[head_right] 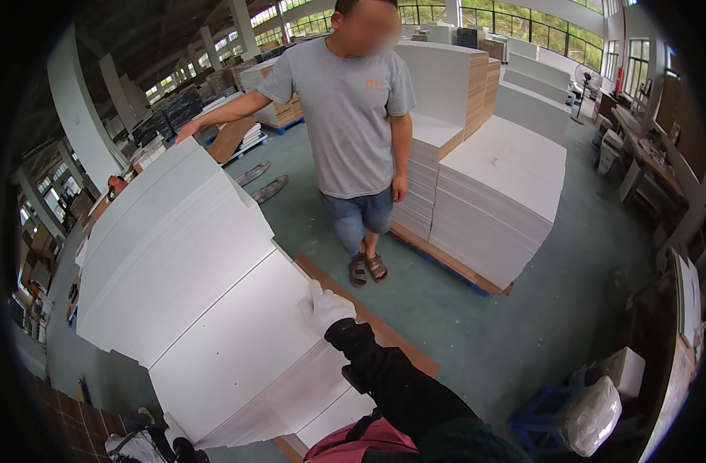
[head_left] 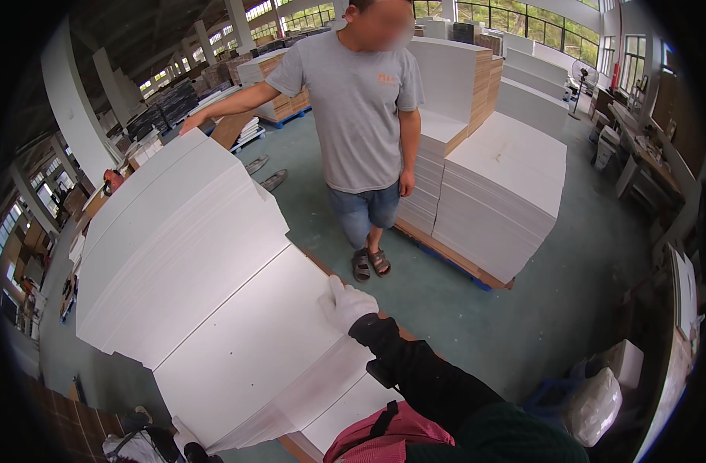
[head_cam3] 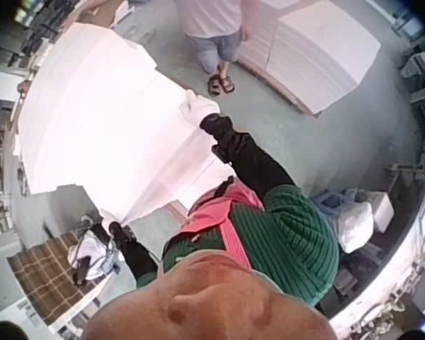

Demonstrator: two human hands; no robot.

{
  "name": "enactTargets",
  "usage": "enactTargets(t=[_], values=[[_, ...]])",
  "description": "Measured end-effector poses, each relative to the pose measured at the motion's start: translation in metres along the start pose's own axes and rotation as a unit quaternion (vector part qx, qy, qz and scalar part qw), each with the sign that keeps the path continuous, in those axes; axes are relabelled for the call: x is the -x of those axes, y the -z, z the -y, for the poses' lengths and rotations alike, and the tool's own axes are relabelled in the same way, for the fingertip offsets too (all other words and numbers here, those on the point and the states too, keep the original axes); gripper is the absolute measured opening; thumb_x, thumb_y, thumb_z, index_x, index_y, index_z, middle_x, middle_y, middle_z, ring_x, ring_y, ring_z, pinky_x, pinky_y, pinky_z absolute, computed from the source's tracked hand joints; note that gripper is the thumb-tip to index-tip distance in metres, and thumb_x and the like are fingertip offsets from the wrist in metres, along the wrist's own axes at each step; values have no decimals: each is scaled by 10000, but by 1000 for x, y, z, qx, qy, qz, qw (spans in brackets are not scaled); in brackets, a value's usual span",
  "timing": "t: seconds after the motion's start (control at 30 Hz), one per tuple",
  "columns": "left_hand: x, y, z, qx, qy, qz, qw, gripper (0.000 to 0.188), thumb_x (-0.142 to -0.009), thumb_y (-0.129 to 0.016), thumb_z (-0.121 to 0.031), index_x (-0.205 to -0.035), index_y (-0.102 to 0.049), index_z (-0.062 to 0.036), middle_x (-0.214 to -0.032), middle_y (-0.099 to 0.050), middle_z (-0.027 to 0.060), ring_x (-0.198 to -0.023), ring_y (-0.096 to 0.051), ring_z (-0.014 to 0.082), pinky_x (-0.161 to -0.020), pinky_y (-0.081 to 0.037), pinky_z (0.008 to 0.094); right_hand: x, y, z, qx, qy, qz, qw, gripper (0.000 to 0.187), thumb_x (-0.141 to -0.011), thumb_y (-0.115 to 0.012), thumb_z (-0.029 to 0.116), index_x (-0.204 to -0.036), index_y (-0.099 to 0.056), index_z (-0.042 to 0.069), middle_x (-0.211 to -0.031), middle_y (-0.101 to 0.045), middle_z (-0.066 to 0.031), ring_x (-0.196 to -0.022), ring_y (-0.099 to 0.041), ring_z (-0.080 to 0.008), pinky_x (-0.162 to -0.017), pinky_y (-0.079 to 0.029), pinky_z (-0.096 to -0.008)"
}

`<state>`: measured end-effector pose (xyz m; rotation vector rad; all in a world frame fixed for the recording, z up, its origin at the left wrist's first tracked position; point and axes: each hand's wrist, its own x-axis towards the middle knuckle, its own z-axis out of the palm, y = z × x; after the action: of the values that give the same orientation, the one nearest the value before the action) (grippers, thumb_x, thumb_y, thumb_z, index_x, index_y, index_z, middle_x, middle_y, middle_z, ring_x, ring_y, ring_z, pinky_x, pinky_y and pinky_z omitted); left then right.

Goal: Moving white wood panels from a pallet to a workbench and inspecting a work order.

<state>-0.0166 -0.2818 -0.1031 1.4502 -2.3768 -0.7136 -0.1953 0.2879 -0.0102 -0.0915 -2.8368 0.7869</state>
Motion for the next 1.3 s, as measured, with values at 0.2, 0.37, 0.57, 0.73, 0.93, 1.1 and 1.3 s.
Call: enactTargets(t=[0.2, 0.37, 0.57, 0.73, 0.93, 1.1, 1.3], values=[[-7, -1, 7, 28, -6, 12, 1000, 969, -788, -287, -801, -899, -676, 79, -809, -674, 230, -822, -657, 368, -699, -505, 445, -1, -3, -1, 3, -3, 9, 1000, 542, -881, -445, 427, -1279, -420, 61, -884, -631, -187, -759, -642, -356, -669, -507, -458], [0, 2, -3, -14, 13, 35, 999, 905, -838, -306, -741, -942, -667, 83, -866, -677, 223, -853, -651, 352, -753, -496, 412, -1, -2, -3, 5, -4, 10, 1000, 546, -883, -438, 431, -1287, -419, 63, -902, -630, -187, -769, -642, -355, -676, -507, -459], [2, 7, -3, -5, 5, 19, 1000, 907, -835, -309, -744, -925, -671, 82, -859, -677, 221, -829, -649, 356, -749, -495, 413, -2, 0, -2, -3, -3, 24, 1000, 571, -884, -432, 441, -1311, -402, 64, -932, -627, -186, -804, -638, -357, -691, -505, -459], [6, 7, -7, 0, 4, 27, 1000, 911, -833, -306, -748, -932, -672, 80, -868, -677, 222, -843, -647, 354, -760, -495, 412, -1, 5, -1, -3, -15, 39, 999, 580, -885, -429, 446, -1321, -394, 65, -930, -627, -187, -804, -639, -353, -691, -505, -457], [6, 7, -6, -10, 14, 30, 999, 912, -832, -302, -750, -943, -672, 77, -888, -677, 222, -872, -646, 355, -776, -495, 414, 1, 4, -2, -8, -11, 42, 999, 591, -882, -433, 450, -1324, -388, 59, -933, -627, -189, -808, -640, -352, -689, -504, -456], [0, 5, 6, -15, 15, -8, 1000, 982, -770, -297, -815, -907, -673, 81, -833, -668, 243, -822, -649, 381, -712, -501, 454, 1, 5, 1, -2, -10, 51, 999, 604, -881, -436, 452, -1325, -381, 46, -942, -628, -192, -828, -638, -352, -705, -503, -448], [22, 18, 5, -5, 12, 4, 1000, 975, -788, -285, -797, -929, -665, 90, -865, -666, 253, -866, -646, 388, -733, -496, 455, 6, 3, 2, -9, -1, 47, 999, 568, -877, -440, 444, -1278, -395, 44, -914, -629, -204, -826, -638, -358, -713, -500, -453]])
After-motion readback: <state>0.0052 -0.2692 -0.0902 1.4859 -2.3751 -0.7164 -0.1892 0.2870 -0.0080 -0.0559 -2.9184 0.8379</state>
